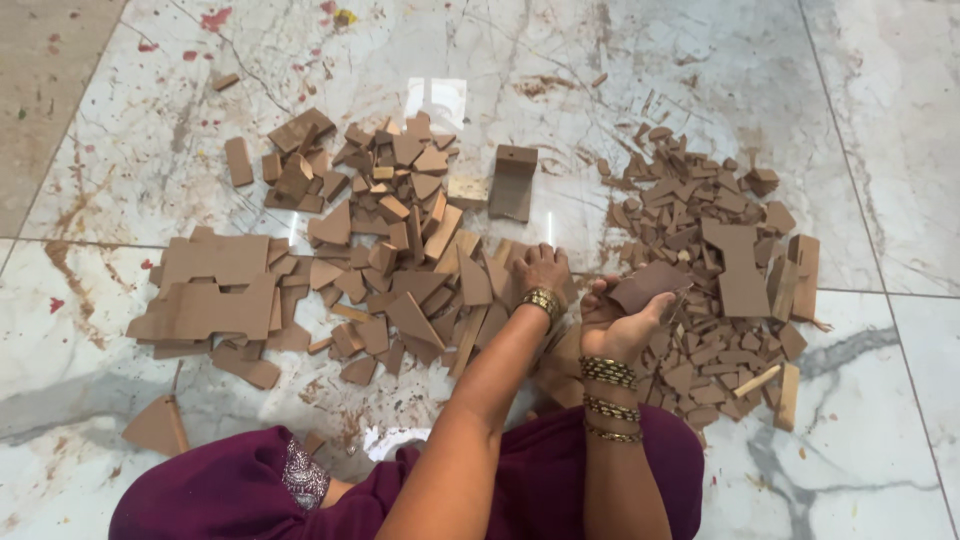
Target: The person sits on the floor and repeatedly picks up small cardboard pieces from a pile. They rub the edges of each piece between their hands to smooth them, then place the piece back on the floor. The person continues this process with multiple pieces throughout the clip.
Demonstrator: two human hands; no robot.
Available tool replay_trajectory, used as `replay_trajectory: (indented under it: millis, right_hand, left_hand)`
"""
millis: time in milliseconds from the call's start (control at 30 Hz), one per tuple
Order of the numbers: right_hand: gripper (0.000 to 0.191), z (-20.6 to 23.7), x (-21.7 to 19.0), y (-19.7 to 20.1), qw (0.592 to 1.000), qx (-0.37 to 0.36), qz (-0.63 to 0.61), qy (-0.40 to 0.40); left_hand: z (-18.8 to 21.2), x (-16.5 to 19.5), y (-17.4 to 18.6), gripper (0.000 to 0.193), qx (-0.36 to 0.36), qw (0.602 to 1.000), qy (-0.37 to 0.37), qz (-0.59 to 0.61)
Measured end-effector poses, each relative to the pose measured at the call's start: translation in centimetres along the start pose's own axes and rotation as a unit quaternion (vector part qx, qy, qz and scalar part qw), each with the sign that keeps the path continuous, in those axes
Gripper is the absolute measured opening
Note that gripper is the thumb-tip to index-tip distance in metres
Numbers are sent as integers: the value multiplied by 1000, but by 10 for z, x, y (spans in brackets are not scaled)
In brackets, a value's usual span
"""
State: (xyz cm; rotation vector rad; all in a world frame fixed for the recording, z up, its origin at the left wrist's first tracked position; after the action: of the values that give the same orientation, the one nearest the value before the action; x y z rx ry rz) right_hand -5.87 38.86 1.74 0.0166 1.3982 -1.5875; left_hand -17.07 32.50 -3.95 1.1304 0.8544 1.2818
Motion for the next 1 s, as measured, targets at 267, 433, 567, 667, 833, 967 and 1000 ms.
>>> replay_trajectory:
  millis: [267,433,567,667,833,967,1000]
  right_hand:
    - [86,-11,13,-4,998,-27,5,-48]
    - [82,-15,30,-8,998,-10,42,-35]
    - [88,4,50,-19,981,-95,122,-114]
    - [84,31,61,-29,954,-183,178,-155]
    - [51,86,61,-54,934,-271,151,-178]
    - [36,110,51,-74,910,-377,133,-109]
    - [38,113,49,-76,913,-365,148,-108]
  left_hand:
    - [2,-56,65,118,103,978,-18,182]
    - [15,-117,143,120,226,890,-26,396]
    - [69,-166,166,101,258,801,-55,538]
    - [122,-187,161,93,178,706,-132,673]
    - [190,-201,142,100,348,809,-110,461]
    - [201,-215,137,94,211,657,-161,706]
    - [199,-221,142,93,195,636,-155,731]
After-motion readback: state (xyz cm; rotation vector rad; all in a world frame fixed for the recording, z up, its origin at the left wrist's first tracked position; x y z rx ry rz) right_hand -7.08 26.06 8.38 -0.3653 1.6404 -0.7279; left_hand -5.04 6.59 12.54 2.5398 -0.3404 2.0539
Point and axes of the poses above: each hand's wrist, its own z-axis away from the middle knuckle, its own y-axis out of the back of the hand, x = y × z, the point moved 2 cm from there along -z, towards the middle knuckle, and after that the axes turned 14 degrees about y, right-handed, at the moved point
